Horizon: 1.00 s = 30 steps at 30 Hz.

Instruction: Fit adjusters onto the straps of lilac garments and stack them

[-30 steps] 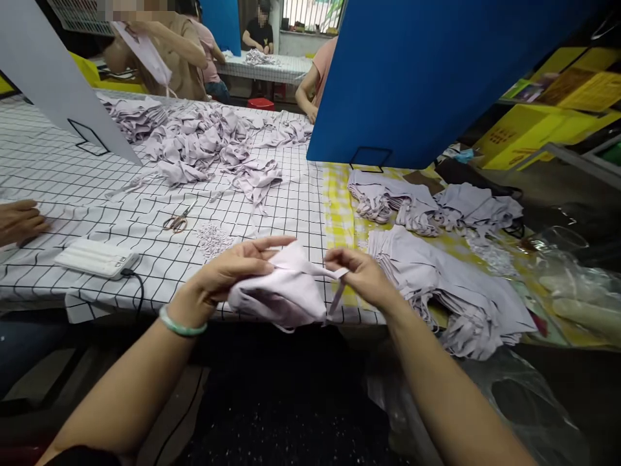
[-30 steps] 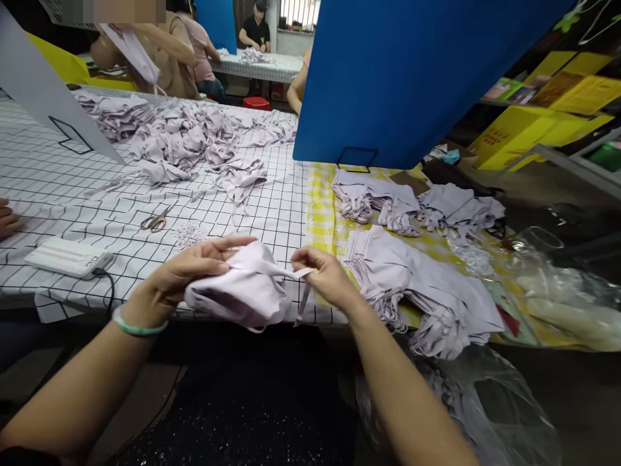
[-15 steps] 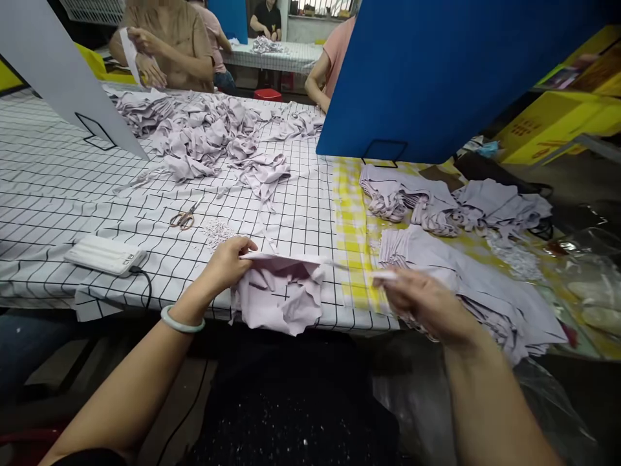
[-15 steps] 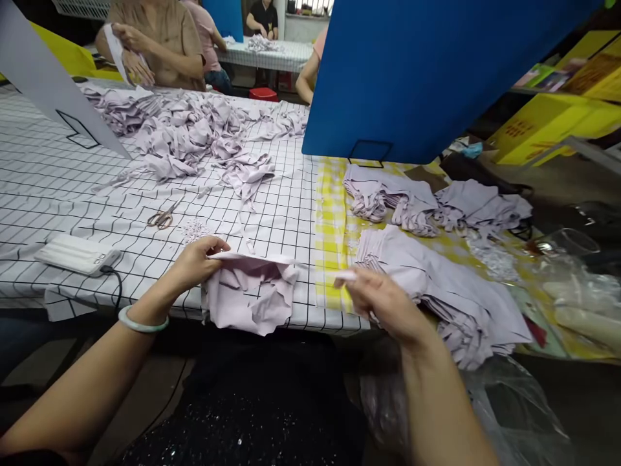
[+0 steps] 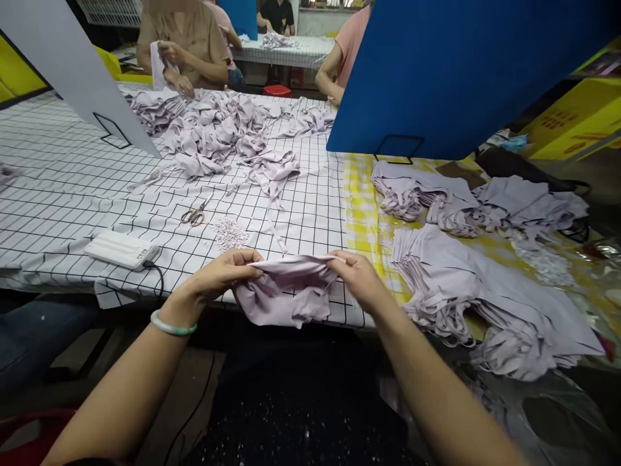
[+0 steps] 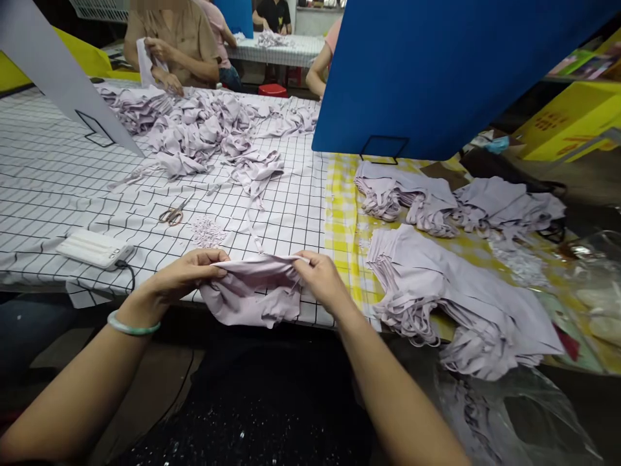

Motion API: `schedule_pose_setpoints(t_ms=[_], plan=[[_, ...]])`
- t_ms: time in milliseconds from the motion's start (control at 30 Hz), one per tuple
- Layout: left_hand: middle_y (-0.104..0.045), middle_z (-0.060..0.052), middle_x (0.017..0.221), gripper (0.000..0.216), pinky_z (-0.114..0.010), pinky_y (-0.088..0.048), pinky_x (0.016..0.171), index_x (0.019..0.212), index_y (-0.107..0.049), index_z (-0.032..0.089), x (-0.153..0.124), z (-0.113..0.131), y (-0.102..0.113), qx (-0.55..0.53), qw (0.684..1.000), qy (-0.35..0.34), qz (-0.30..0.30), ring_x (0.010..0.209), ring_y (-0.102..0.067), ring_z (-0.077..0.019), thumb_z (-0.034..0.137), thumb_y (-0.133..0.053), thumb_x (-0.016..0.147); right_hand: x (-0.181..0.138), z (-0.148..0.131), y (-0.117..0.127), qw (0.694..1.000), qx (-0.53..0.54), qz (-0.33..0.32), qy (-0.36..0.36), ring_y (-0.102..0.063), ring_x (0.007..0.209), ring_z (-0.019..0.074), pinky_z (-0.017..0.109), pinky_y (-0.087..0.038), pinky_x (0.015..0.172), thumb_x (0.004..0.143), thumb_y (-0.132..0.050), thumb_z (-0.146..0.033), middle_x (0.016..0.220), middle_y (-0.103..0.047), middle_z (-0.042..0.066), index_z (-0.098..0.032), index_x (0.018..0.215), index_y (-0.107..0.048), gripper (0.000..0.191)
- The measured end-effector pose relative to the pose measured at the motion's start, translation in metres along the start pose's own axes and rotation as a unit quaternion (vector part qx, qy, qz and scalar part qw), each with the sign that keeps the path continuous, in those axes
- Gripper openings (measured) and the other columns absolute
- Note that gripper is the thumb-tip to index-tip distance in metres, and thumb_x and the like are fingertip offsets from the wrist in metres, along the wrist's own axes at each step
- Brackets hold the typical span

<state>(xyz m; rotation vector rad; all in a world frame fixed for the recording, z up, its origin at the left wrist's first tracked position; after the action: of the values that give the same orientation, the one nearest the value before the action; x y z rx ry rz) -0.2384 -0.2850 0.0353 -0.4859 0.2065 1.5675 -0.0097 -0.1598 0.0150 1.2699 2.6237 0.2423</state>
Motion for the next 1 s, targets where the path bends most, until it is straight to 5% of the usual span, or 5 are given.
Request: schedule_pose_setpoints(t_ms=[300, 567, 767, 933, 1000], plan=[[-0.044, 0.005, 0.060, 0.028, -0.018, -0.029, 0.045, 0.080, -0.052, 0.019, 0.004, 0.012, 0.010, -0.038, 0.993, -0.038, -0.107, 0.049, -0.037, -0.0070, 0.026, -0.074, 0.064, -0.025, 0.000, 0.057, 0.975, 0.193, 0.060, -0.091, -0.067, 0.074, 0.0203, 0.030, -0.052, 0.071, 0.068, -0.072, -0.031, 0.073, -0.073, 0.002, -0.019, 0.077, -0.074, 0.015], [-0.042, 0.005, 0.066, 0.013, -0.023, -0.032, 0.050, 0.077, -0.047, 0.022, -0.020, 0.032, 0.001, 0.319, 0.889, -0.222, 0.243, 0.057, -0.038, -0.0112, 0.021, -0.059, 0.071, -0.045, 0.028, 0.075, 0.898, -0.103, 0.388, 0.180, -0.067, 0.093, 0.0219, 0.034, -0.051, 0.085, 0.092, -0.055, -0.036, 0.096, -0.072, 0.005, -0.020, 0.100, -0.068, 0.022], [-0.066, -0.007, 0.091, 0.015, -0.037, -0.049, 0.077, 0.090, -0.064, 0.022, -0.039, -0.020, 0.001, 0.507, 0.826, -0.189, 0.156, 0.087, -0.058, -0.0253, 0.027, -0.059, 0.077, -0.081, 0.078, 0.054, 0.876, -0.371, 0.172, 0.256, -0.067, 0.078, 0.0237, 0.035, -0.051, 0.071, 0.081, -0.054, -0.012, 0.086, -0.071, 0.007, -0.021, 0.100, -0.064, 0.023], [-0.066, -0.011, 0.124, 0.038, -0.040, -0.052, 0.100, 0.124, -0.065, 0.025, -0.026, -0.053, -0.093, 0.353, 0.879, -0.295, -0.128, 0.114, -0.062, -0.0238, 0.015, -0.051, 0.091, -0.087, 0.082, 0.043, 0.885, -0.364, 0.221, 0.187, -0.062, 0.069, 0.0214, 0.033, -0.049, 0.065, 0.077, -0.053, -0.013, 0.075, -0.064, 0.003, -0.024, 0.086, -0.056, 0.014], [-0.063, -0.013, 0.132, 0.041, -0.043, -0.049, 0.107, 0.128, -0.064, 0.023, -0.009, -0.059, -0.128, 0.299, 0.890, -0.310, -0.150, 0.123, -0.059, -0.0249, 0.014, -0.050, 0.091, -0.093, 0.064, 0.036, 0.888, -0.338, 0.263, 0.170, -0.059, 0.064, 0.0192, 0.031, -0.049, 0.062, 0.078, -0.056, -0.016, 0.072, -0.062, 0.000, -0.026, 0.086, -0.053, 0.013]])
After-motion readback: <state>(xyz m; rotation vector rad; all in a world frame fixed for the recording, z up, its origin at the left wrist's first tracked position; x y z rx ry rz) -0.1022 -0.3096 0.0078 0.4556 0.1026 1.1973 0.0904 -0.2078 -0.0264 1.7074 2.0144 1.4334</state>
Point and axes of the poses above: each hand's wrist, its own x-axis towards the middle knuckle, its own y-axis out of the back of the hand, z = x × y, the point moved 1 cm from there along x, towards the middle knuckle
